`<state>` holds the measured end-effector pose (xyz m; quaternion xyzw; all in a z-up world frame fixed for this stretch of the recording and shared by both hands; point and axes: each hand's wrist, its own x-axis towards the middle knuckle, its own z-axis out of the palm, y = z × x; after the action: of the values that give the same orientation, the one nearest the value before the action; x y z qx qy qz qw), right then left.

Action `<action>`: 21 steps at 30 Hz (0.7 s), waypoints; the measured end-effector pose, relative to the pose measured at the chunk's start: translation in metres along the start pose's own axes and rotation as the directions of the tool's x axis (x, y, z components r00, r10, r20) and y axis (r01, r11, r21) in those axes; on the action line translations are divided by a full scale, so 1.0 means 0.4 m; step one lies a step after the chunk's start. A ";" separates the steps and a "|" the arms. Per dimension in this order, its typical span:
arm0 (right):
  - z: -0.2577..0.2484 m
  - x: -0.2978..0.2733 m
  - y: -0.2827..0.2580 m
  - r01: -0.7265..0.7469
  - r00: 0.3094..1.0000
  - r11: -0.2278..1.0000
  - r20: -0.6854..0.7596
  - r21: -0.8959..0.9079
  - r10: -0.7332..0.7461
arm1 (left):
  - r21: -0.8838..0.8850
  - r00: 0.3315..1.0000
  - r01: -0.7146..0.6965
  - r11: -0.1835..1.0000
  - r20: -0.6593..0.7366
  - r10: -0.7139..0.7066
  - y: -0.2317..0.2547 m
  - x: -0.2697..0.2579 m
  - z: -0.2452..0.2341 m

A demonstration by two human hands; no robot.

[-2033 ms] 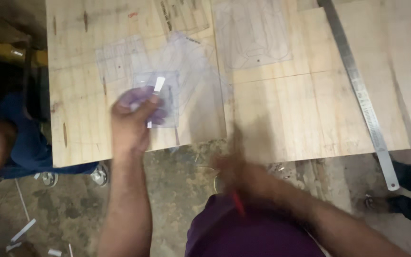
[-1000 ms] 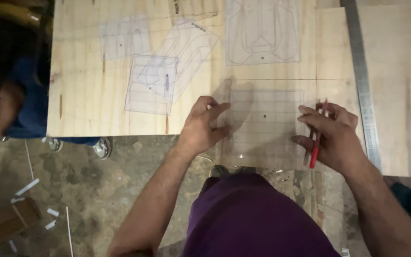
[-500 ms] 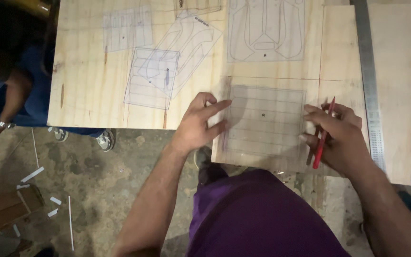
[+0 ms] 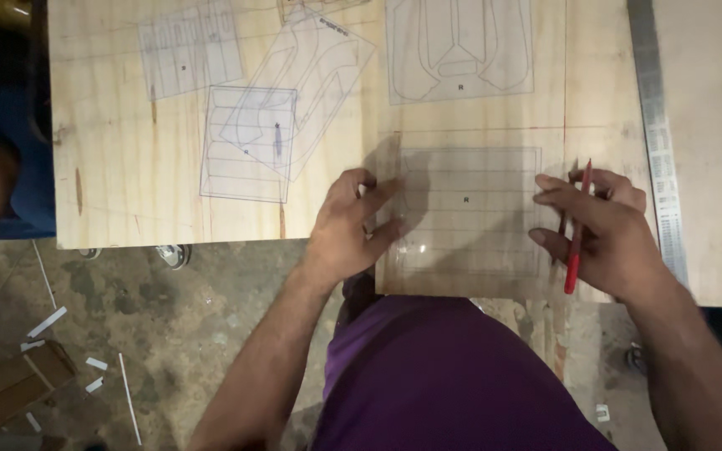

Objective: The person marks lines on a piece of plywood using a metal ruler and a red pencil. They align clear plastic templates with printed diagrams over existing marks to guide their drawing.

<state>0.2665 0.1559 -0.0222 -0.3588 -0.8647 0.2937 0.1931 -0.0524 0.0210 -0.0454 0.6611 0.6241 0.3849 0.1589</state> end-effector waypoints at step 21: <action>0.006 -0.020 0.021 0.107 0.994 0.986 -0.010 -0.127 -0.109 | -0.051 0.999 0.008 0.999 0.041 -0.006 -0.015 -0.001 -0.008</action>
<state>0.2748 0.1538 -0.0304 -0.3255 -0.8981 0.2244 0.1927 -0.0589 0.0208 -0.0475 0.6623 0.6131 0.3866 0.1898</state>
